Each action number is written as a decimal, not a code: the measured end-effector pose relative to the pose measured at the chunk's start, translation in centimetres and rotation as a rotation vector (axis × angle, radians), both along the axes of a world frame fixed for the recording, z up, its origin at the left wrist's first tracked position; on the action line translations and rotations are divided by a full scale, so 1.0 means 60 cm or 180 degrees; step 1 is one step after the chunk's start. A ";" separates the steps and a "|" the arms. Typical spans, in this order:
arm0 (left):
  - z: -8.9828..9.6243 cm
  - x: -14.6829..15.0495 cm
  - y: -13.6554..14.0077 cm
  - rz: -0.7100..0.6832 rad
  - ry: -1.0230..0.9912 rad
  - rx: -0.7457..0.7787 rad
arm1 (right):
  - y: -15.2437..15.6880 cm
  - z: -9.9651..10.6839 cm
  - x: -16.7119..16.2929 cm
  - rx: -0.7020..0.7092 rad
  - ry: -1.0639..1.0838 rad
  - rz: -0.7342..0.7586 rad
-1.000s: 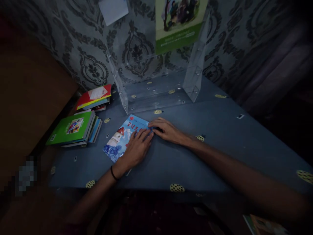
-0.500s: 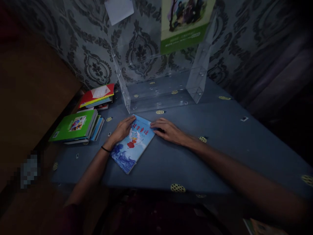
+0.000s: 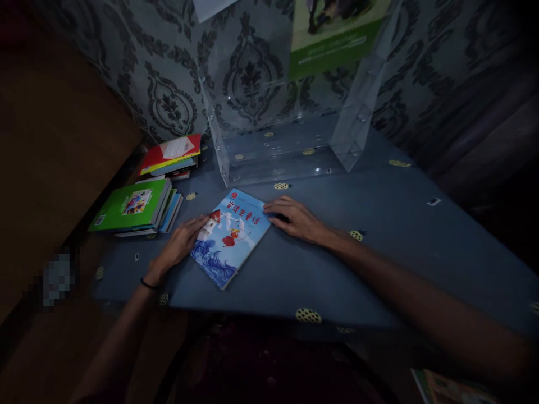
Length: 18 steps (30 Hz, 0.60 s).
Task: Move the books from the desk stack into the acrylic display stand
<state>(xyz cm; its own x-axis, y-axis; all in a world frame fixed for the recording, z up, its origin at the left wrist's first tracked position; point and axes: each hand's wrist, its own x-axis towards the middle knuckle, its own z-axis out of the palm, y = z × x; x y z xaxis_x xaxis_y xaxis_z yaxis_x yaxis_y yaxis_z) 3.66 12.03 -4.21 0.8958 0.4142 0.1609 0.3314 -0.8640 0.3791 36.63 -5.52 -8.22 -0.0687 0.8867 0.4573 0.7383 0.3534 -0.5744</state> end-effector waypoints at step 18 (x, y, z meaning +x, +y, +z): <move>0.033 0.145 -0.117 -0.1040 0.0009 0.0492 | -0.004 0.014 -0.005 -0.0072 0.0034 -0.0067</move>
<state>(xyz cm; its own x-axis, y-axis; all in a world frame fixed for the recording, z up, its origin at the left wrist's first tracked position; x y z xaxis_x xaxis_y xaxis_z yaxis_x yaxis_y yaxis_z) 12.37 5.02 -2.21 0.9774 0.0769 0.1967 0.0291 -0.9715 0.2352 36.33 -5.78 -7.39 -0.0451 0.8980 0.4377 0.7393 0.3247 -0.5899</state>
